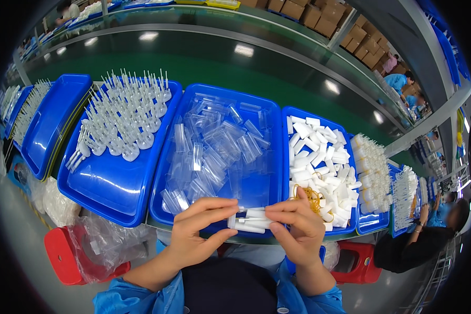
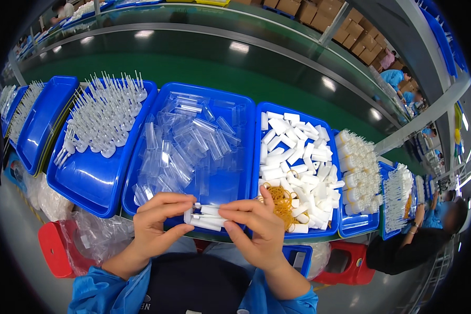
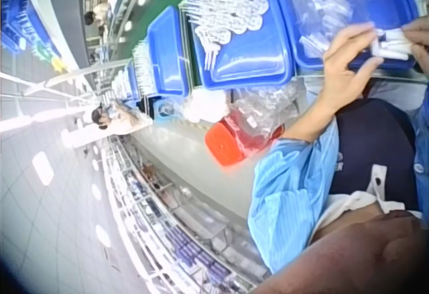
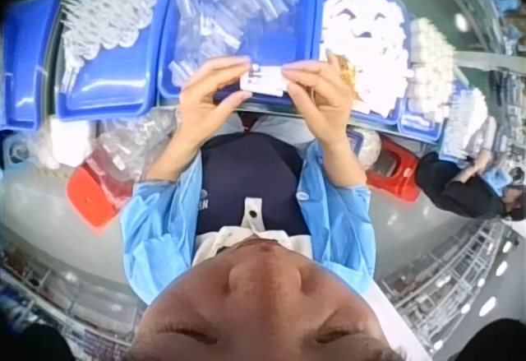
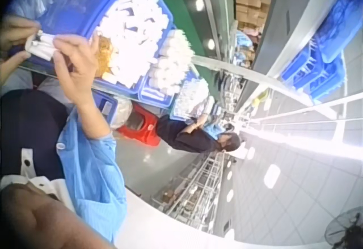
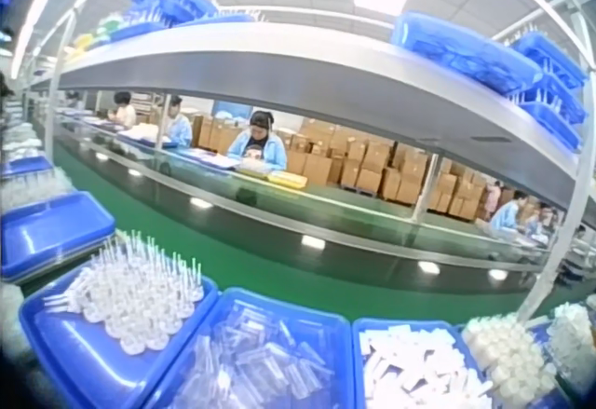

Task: The person assembles medical supplies by inserting white plastic components into clear plastic tubes. They pick up the white parts and tubes from blue bins, fit them together, and place the assembled units into a tray. The process is repetitive and involves handling small components with both hands.

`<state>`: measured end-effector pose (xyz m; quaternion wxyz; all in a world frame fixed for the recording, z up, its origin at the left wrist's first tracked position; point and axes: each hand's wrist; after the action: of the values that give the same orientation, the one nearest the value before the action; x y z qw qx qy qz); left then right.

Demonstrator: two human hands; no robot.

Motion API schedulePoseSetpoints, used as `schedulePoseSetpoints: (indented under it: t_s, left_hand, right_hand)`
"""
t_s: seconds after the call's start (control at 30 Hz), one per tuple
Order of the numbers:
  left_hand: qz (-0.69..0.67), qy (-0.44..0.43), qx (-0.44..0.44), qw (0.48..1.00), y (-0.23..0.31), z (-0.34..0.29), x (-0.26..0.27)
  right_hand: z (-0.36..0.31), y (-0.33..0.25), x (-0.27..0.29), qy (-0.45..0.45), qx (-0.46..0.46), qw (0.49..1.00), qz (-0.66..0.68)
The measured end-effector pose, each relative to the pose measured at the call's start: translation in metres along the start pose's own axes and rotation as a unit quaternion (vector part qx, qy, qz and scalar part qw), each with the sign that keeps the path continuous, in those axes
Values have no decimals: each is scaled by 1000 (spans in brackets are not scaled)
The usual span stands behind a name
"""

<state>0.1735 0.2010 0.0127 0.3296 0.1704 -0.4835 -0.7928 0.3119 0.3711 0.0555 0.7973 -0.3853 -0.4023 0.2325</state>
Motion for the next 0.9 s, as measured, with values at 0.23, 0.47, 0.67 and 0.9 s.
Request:
schedulePoseSetpoints:
  t_s: [0.23,0.47,0.67,0.9]
  left_hand:
    - [41,-47,-32,998,0,3,6]
    - [14,-51,-27,998,-1,3,3]
    - [73,-53,-85,992,-2,6,2]
    - [81,-51,-86,992,0,8,2]
  right_hand:
    - [4,-3,-5,-21,13,999,-30]
    - [4,4,-5,-53,-23,998,27]
    - [2,10,-5,-70,-225,928,289]
    - [0,10,-12,-70,-182,954,228]
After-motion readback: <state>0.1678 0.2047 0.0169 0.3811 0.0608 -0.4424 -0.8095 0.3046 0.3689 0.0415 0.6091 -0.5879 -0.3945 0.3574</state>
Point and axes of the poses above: each hand's wrist, its own z-axis towards the middle knuckle, its own x-axis out of the back of the hand, y = z × x, and after that the axes turned 4 degrees about -x, right-handed
